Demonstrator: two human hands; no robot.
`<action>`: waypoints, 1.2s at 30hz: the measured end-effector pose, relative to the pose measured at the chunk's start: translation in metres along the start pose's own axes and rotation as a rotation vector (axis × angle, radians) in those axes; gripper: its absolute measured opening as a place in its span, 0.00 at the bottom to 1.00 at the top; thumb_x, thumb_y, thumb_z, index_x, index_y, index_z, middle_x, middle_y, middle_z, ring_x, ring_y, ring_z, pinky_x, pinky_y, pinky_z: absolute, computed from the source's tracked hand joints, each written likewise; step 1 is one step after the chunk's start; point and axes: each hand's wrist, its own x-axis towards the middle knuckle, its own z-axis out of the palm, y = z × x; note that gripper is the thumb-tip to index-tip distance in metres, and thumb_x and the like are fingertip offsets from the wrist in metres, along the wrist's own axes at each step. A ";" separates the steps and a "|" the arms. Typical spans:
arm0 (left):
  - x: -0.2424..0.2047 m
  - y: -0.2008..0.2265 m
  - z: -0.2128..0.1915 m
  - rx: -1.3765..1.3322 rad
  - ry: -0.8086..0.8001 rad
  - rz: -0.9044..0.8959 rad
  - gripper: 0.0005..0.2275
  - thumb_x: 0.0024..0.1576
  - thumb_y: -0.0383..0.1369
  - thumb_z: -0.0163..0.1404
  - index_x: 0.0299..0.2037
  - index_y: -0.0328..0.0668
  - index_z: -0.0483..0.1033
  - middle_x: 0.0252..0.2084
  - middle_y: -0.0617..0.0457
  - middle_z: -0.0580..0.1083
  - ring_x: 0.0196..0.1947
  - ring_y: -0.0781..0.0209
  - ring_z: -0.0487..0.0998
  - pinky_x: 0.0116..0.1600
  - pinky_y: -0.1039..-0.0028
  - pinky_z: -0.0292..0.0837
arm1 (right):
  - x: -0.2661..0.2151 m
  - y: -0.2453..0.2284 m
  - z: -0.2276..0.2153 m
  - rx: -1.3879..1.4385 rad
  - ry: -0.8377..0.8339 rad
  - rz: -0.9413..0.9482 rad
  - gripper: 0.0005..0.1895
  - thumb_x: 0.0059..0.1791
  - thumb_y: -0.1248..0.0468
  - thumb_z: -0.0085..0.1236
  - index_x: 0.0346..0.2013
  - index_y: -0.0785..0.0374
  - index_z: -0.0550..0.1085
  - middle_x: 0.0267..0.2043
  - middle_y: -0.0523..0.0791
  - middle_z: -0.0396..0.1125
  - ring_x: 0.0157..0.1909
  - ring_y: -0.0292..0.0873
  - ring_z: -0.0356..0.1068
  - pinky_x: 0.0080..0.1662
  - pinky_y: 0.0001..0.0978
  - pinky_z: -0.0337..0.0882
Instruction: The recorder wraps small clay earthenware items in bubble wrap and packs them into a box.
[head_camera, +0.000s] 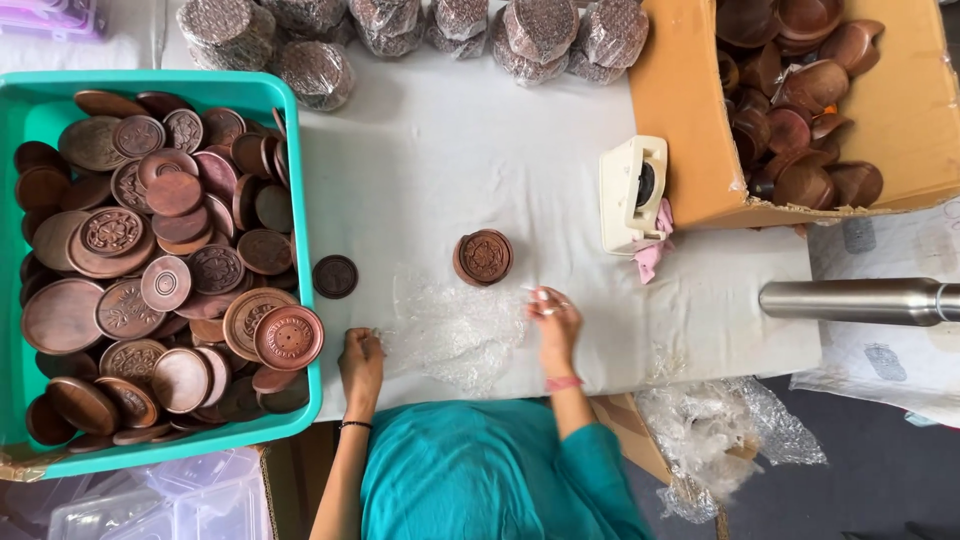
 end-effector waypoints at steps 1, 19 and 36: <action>-0.001 0.001 0.000 -0.028 -0.006 0.017 0.09 0.63 0.33 0.46 0.45 0.33 0.70 0.31 0.46 0.76 0.28 0.60 0.76 0.37 0.69 0.72 | 0.008 -0.008 -0.019 -0.037 0.057 -0.039 0.10 0.51 0.70 0.58 0.45 0.72 0.77 0.37 0.49 0.74 0.30 0.37 0.70 0.37 0.30 0.75; -0.008 0.012 0.000 -0.136 0.009 0.060 0.13 0.56 0.36 0.58 0.42 0.34 0.71 0.39 0.50 0.74 0.34 0.65 0.72 0.40 0.74 0.70 | 0.004 -0.025 -0.183 -1.225 0.809 -0.456 0.17 0.47 0.74 0.64 0.50 0.65 0.81 0.34 0.51 0.72 0.32 0.46 0.71 0.36 0.41 0.70; -0.031 0.078 -0.013 -0.499 -0.201 -0.015 0.08 0.62 0.26 0.51 0.48 0.32 0.78 0.43 0.52 0.81 0.36 0.76 0.74 0.36 0.85 0.66 | -0.064 -0.021 0.053 -0.731 -0.507 -0.526 0.20 0.49 0.69 0.60 0.56 0.62 0.74 0.54 0.47 0.70 0.54 0.43 0.69 0.55 0.35 0.71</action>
